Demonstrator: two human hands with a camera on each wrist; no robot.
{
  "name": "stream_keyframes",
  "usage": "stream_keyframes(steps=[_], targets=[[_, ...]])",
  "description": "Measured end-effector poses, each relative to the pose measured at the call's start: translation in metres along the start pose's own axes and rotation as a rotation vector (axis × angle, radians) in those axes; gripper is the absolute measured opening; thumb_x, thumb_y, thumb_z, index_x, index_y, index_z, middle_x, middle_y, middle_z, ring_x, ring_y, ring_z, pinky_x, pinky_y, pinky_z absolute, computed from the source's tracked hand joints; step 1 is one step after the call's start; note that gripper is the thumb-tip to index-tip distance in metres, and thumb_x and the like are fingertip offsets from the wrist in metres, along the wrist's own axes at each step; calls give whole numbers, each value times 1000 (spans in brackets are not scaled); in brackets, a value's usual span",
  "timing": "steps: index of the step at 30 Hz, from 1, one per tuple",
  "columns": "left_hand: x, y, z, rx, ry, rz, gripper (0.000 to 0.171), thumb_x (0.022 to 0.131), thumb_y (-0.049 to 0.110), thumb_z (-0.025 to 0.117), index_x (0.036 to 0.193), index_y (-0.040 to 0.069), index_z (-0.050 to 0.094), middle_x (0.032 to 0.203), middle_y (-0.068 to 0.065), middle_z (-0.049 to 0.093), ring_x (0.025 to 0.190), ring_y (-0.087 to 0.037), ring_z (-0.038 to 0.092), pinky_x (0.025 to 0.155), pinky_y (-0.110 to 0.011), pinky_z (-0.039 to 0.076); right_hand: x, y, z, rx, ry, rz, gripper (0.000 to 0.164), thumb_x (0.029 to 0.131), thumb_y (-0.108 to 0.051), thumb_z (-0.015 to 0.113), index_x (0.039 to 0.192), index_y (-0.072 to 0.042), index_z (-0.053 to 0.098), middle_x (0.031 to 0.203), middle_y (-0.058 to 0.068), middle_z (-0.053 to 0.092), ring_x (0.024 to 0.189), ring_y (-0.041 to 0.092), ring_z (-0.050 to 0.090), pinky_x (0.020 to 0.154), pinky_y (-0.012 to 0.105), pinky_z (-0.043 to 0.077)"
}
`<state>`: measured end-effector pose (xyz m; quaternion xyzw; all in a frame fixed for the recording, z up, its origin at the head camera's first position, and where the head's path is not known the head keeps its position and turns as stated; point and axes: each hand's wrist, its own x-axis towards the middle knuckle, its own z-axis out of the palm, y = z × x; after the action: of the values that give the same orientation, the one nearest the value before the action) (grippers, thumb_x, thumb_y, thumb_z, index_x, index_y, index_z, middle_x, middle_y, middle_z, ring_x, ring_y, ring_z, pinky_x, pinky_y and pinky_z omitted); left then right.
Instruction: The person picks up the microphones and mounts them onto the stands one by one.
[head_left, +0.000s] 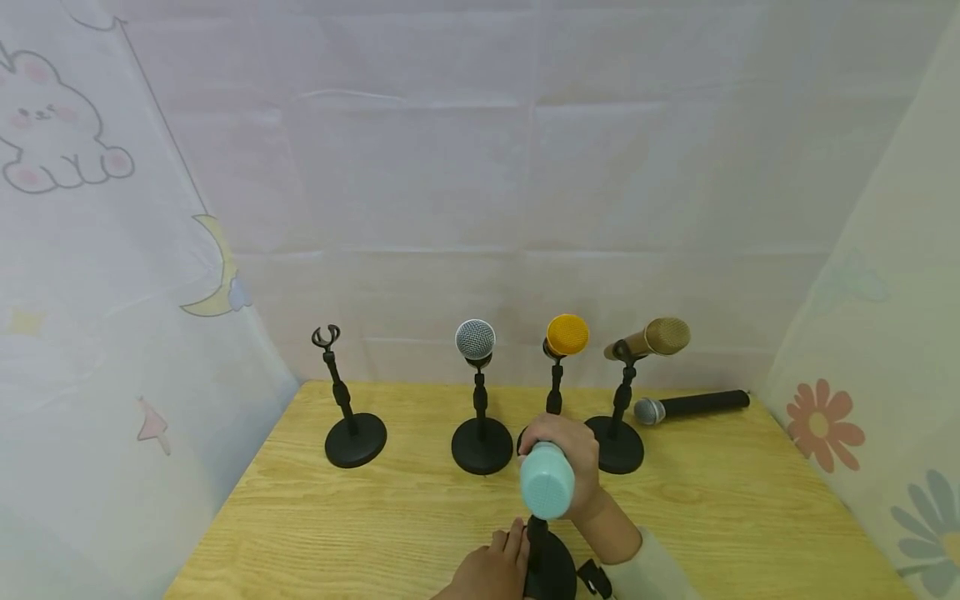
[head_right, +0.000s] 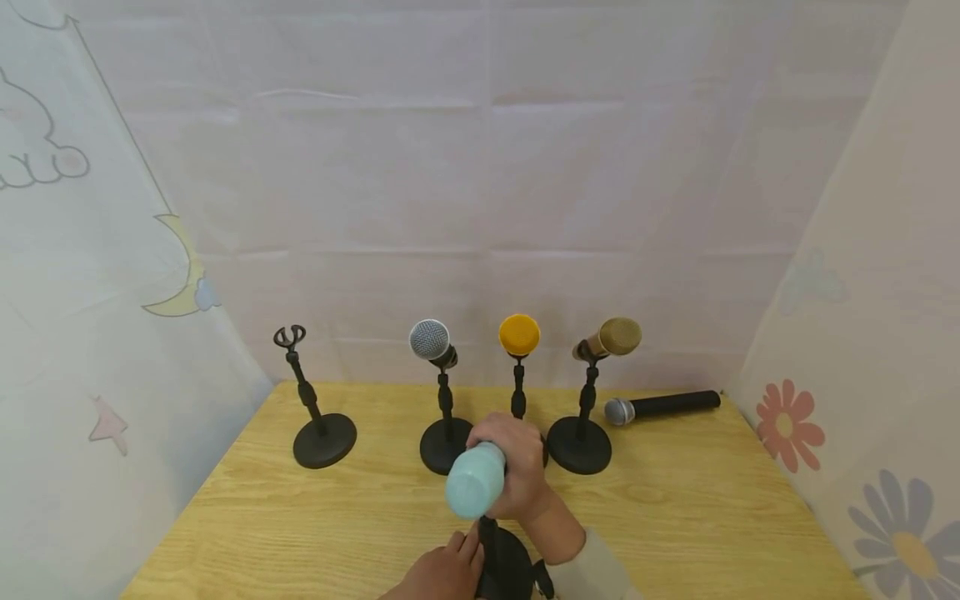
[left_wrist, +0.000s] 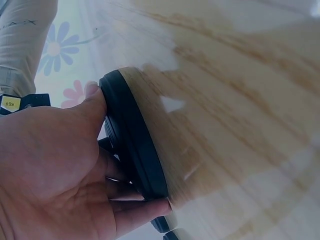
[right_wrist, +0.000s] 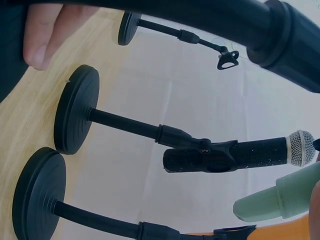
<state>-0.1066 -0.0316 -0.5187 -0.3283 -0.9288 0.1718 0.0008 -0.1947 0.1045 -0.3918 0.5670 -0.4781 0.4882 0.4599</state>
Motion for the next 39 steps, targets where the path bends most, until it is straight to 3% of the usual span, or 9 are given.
stream_keyframes(steps=[6, 10, 15, 21, 25, 35, 39], targets=[[-1, 2, -2, -13, -25, -14, 54, 100, 59, 51, 145, 30, 55, 152, 11, 47, 119, -3, 54, 62, -9, 41, -3, -1, 1, 31, -23, -16, 32, 91, -20, 69, 82, 10, 63, 68, 15, 63, 53, 20, 62, 52, 29, 54], [-1, 2, -2, 4, -9, -18, 60, 97, 65, 51, 146, 29, 55, 151, 11, 47, 118, -2, 54, 61, -9, 41, -4, -2, 2, 58, -39, -29, 24, 90, -11, 72, 83, 10, 62, 69, 15, 63, 55, 21, 62, 53, 29, 54], [0, 3, 0, 13, 14, -35, 72, 93, 74, 46, 147, 26, 54, 150, 10, 49, 116, -2, 54, 58, -8, 39, -4, -7, 3, 90, -73, 54, 23, 92, -10, 73, 86, 7, 59, 73, 17, 63, 60, 24, 64, 58, 30, 57], [-1, 5, 1, -11, -20, -62, 78, 93, 78, 38, 149, 26, 52, 152, 10, 48, 120, -3, 53, 62, -9, 41, -9, -13, 1, 71, -122, 210, 19, 94, -12, 72, 85, 0, 60, 72, 9, 61, 62, 16, 60, 62, 26, 53], [0, 4, -1, -30, -33, -72, 83, 91, 81, 33, 150, 25, 51, 153, 10, 47, 122, -3, 52, 64, -9, 43, -12, -10, 0, 96, -129, 278, 14, 92, -5, 72, 84, -3, 60, 71, 7, 60, 61, 14, 58, 60, 25, 52], [3, 6, -8, -115, -78, -117, 84, 91, 82, 38, 151, 25, 49, 153, 9, 47, 125, -6, 53, 60, -12, 47, -16, -5, -2, 128, -124, 307, 14, 91, -3, 70, 81, -5, 60, 68, 5, 60, 59, 13, 57, 59, 24, 51], [3, 6, -6, -102, -71, -117, 85, 90, 82, 37, 151, 25, 49, 152, 9, 48, 125, -6, 53, 59, -12, 46, -16, -6, -1, 111, -115, 289, 15, 92, -5, 69, 80, -5, 60, 68, 5, 60, 58, 14, 57, 58, 24, 51]])
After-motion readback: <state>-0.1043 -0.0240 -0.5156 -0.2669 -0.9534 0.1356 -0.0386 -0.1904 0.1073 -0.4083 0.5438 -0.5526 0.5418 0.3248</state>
